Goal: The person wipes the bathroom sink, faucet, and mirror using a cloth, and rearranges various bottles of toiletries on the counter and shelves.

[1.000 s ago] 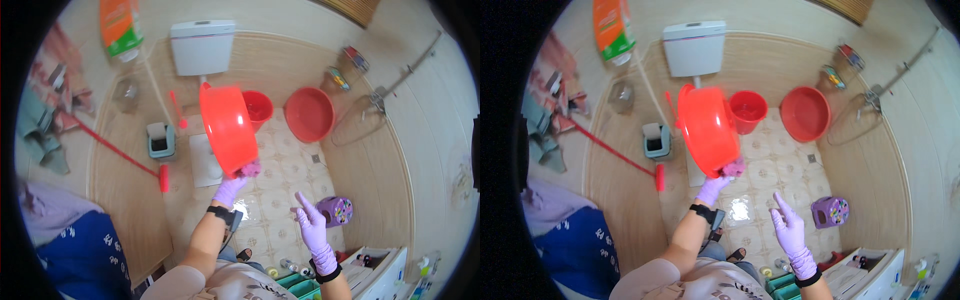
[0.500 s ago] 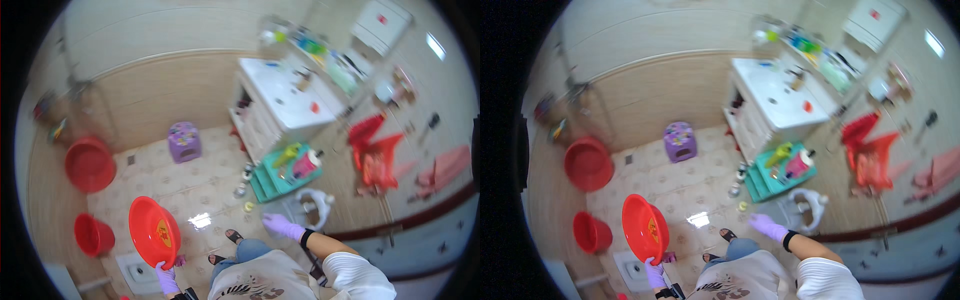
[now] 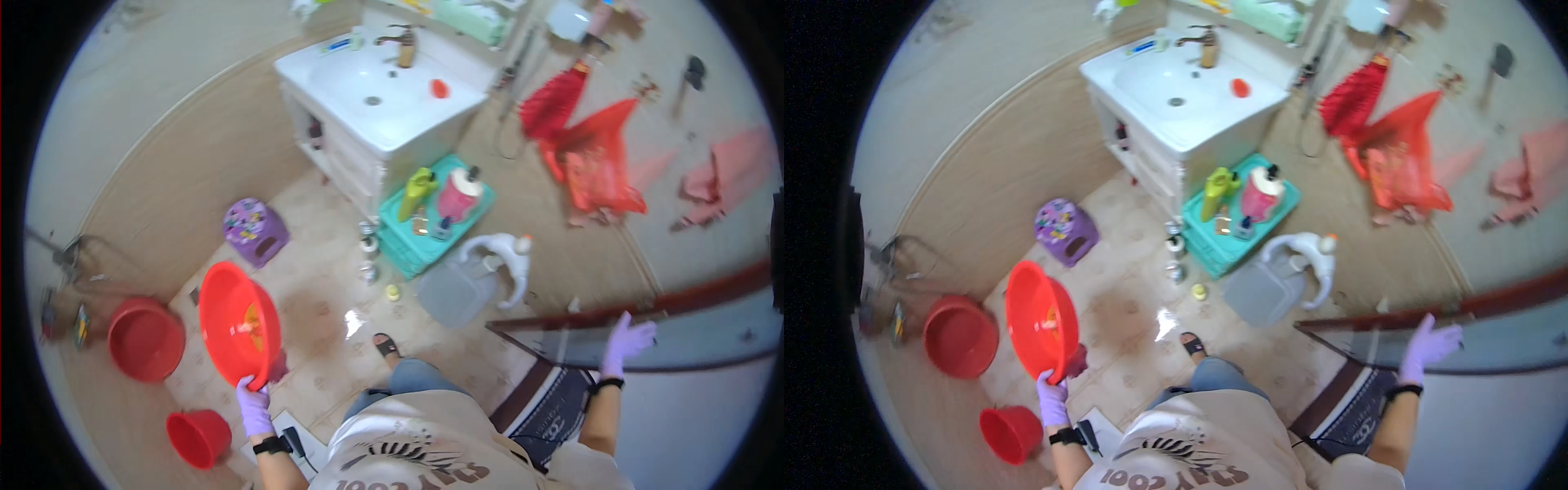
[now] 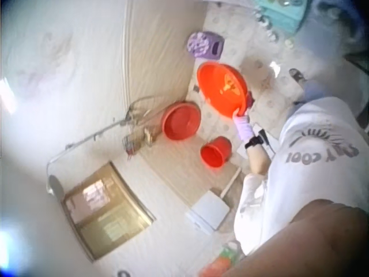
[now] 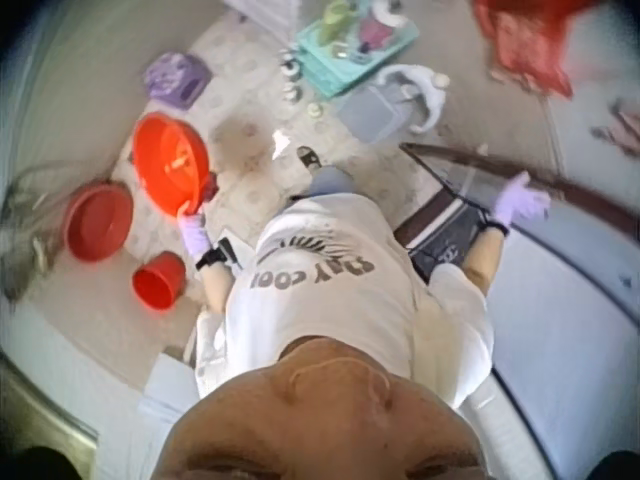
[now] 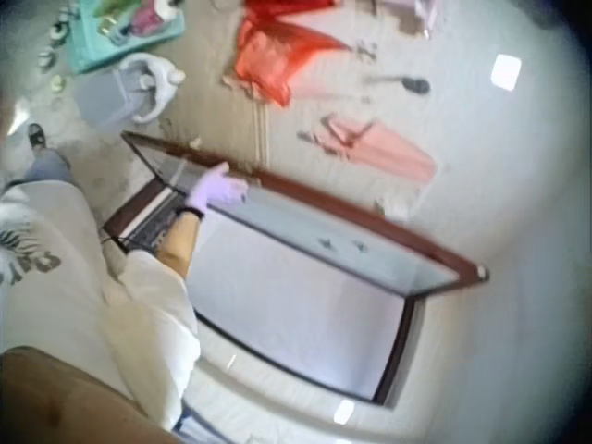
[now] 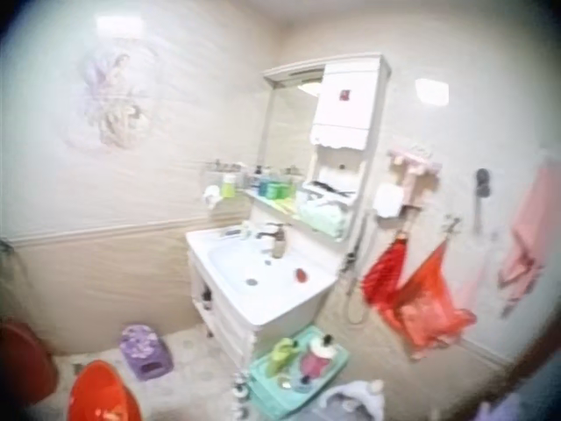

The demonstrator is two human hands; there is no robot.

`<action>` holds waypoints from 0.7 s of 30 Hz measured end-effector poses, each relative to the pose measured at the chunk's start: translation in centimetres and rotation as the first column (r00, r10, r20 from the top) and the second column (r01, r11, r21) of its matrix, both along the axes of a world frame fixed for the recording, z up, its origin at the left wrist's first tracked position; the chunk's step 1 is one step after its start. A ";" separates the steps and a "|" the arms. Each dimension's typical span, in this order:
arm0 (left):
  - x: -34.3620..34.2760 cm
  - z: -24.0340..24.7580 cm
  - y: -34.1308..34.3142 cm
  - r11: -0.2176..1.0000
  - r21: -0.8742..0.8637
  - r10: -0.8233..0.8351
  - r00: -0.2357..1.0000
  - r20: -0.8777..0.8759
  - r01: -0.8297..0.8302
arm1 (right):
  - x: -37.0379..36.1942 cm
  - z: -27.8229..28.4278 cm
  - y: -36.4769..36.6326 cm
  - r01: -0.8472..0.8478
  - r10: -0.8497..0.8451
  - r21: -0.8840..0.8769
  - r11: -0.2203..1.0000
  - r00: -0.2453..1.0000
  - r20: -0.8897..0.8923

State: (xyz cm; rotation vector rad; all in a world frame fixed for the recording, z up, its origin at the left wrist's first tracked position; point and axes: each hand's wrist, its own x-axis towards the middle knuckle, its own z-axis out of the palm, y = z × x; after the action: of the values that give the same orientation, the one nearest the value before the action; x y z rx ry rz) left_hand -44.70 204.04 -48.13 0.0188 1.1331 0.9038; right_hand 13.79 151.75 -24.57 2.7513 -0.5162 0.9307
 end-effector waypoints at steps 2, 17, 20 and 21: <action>3.7 2.0 -0.1 0.999 0.042 0.027 1.000 -0.003 -0.026 | 1.0 -1.2 -3.9 0.005 0.018 -0.209 0.978 0.994 0.110; 8.1 0.0 -1.7 0.399 -0.067 -0.057 -0.048 -0.997 0.914 | 14.0 -3.9 -3.8 -0.050 0.071 -0.288 0.956 0.995 0.064; 9.2 -1.0 -1.1 0.361 -0.102 -0.096 -0.072 -0.993 0.927 | 17.9 -4.1 -5.0 -0.142 0.145 -0.150 0.978 0.989 0.009; 9.0 -2.1 -0.6 0.349 -0.095 -0.081 -0.071 -0.994 0.932 | 18.8 -3.8 -5.5 -0.140 0.139 -0.105 0.985 0.990 -0.019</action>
State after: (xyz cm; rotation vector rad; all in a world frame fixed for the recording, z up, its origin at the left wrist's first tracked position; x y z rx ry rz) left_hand -35.69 203.48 -50.23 1.9755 1.5405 0.2450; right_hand 32.59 146.25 -28.41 2.7226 -0.2657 0.9428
